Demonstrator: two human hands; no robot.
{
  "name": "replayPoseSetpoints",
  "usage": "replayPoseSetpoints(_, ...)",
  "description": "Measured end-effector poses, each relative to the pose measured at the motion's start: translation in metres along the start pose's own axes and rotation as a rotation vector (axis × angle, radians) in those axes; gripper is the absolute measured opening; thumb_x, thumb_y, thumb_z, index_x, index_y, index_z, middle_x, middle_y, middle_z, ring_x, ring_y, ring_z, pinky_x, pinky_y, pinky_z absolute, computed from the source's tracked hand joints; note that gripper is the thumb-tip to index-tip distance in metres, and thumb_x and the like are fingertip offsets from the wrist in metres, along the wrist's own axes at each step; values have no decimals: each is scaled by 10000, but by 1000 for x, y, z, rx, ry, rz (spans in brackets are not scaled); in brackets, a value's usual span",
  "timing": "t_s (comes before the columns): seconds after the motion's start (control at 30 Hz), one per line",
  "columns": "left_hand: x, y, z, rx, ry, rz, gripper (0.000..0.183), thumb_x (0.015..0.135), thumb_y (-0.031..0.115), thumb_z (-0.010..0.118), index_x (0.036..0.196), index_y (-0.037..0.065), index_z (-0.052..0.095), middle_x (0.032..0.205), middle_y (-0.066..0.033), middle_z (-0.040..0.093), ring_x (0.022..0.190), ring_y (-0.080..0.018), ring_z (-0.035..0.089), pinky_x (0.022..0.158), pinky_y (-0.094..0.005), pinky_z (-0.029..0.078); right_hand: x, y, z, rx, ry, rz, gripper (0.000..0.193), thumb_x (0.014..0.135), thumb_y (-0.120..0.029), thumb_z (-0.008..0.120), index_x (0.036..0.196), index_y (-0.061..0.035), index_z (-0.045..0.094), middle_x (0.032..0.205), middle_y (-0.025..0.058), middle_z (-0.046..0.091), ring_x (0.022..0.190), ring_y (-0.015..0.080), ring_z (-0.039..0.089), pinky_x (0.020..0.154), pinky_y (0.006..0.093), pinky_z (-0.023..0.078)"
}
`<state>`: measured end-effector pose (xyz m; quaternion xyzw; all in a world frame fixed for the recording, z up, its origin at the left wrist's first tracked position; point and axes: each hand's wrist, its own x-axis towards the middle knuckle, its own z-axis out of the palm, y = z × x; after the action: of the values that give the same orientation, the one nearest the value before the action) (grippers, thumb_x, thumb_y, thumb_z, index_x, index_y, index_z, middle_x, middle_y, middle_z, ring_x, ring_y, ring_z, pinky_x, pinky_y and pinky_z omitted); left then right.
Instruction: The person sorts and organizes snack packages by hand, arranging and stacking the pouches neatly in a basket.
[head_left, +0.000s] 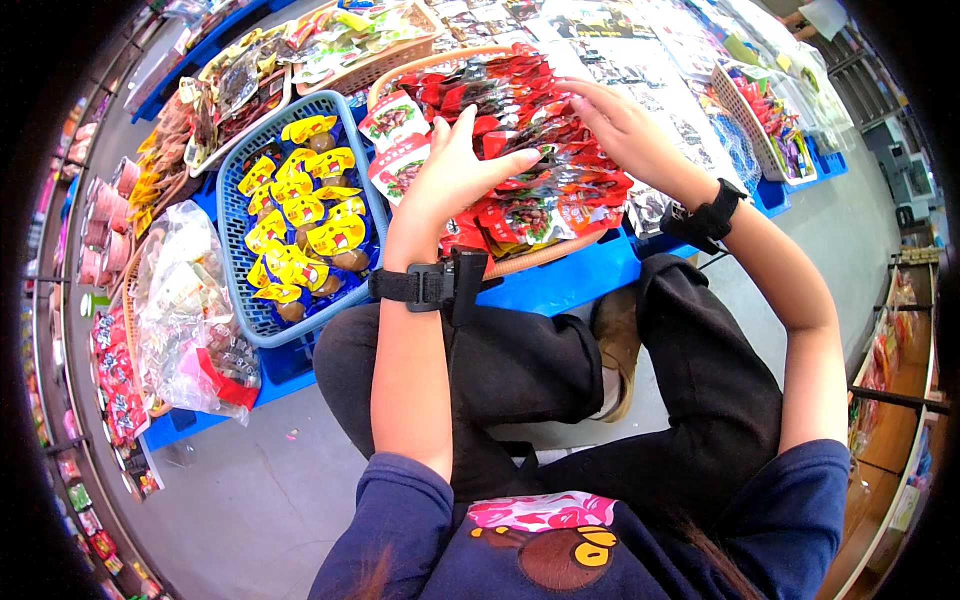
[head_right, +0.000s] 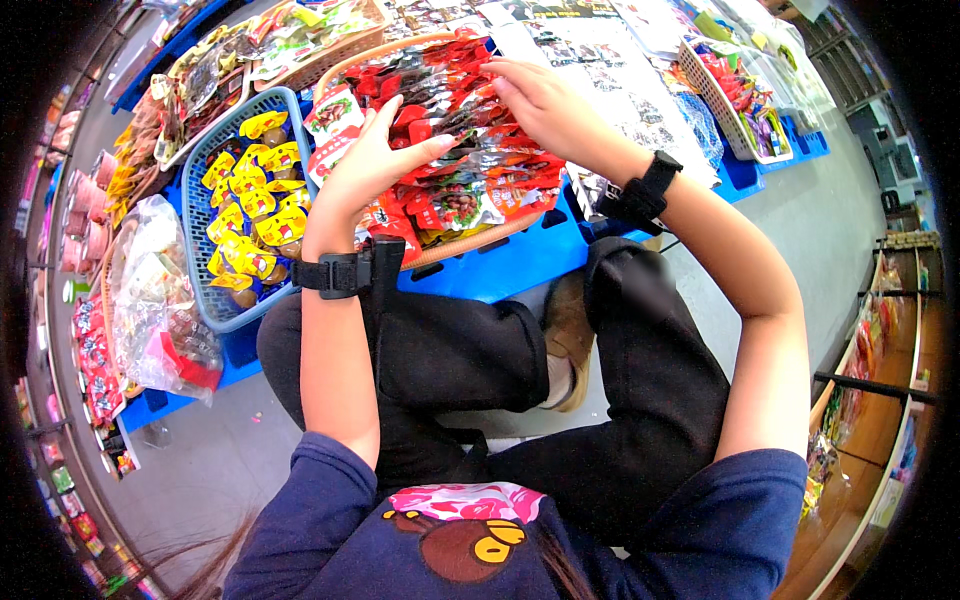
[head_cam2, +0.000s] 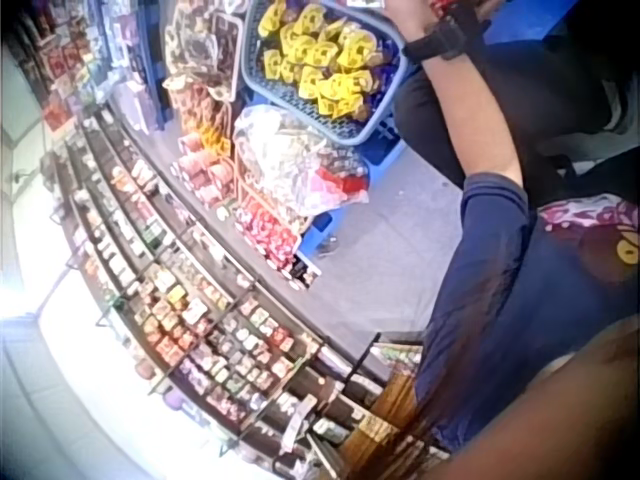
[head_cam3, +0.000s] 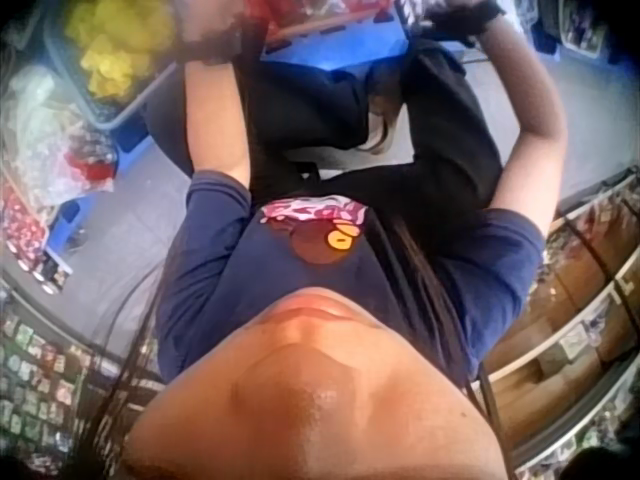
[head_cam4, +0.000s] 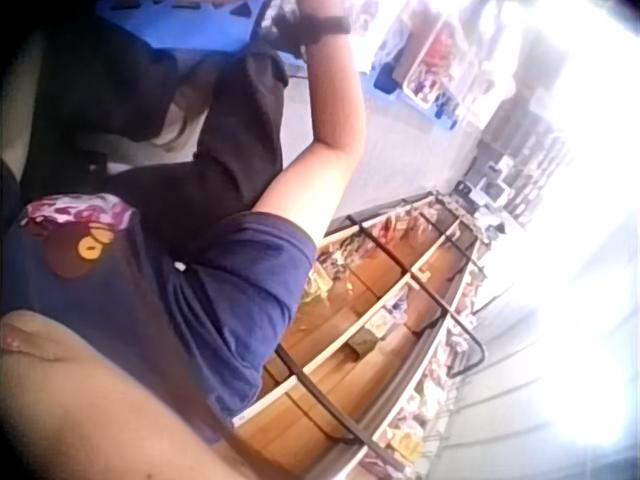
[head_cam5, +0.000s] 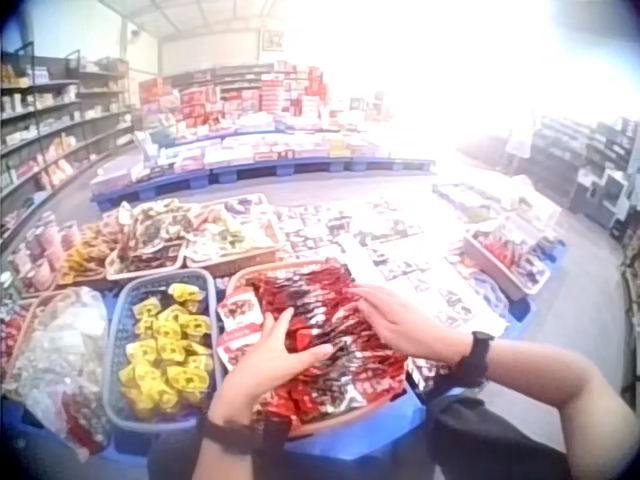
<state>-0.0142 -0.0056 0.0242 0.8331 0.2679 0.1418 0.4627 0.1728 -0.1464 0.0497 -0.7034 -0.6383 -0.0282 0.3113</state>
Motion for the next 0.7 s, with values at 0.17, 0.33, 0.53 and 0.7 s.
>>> replayPoseSetpoints(0.17, -3, 4, 2, 30, 1, -34, 1052, 650, 566, 741, 1407, -22, 307, 1445, -329, 227, 1399, -348, 174, 1117, -374, 182, -17, 6, -5, 49, 3, 153, 331, 971, -240, 431, 1202, -27, 537, 1132, 184, 591, 1032, 326, 562, 906, 378, 429)
replayPoseSetpoints(0.33, 0, 2, -1, 30, 10, 5, 971, 664, 505, 757, 1383, -15, 363, 1431, -277, 304, 1365, -310, 270, 1098, -360, 232, -24, 12, 12, 118, 97, 179, 360, 979, -272, 415, 1219, -26, 523, 1161, 178, 581, 1082, 298, 550, 939, 359, 406)
replayPoseSetpoints(0.53, 0, -2, -3, -17, 33, 50, 829, 707, 356, 769, 1355, -15, 408, 1355, -220, 439, 1288, -271, 393, 1064, -336, 297, -15, 19, 19, 328, 166, 280, 361, 977, -275, 423, 1204, -17, 531, 1199, 168, 571, 1099, 271, 547, 949, 332, 399)
replayPoseSetpoints(0.7, -6, 4, -5, 10, 127, 182, 600, 765, 248, 721, 1306, 90, 515, 1360, -246, 444, 1356, -281, 319, 1073, -346, 279, -18, 21, 30, 277, 234, 271, 360, 973, -272, 428, 1201, -13, 530, 1206, 177, 564, 1102, 280, 545, 950, 341, 399)
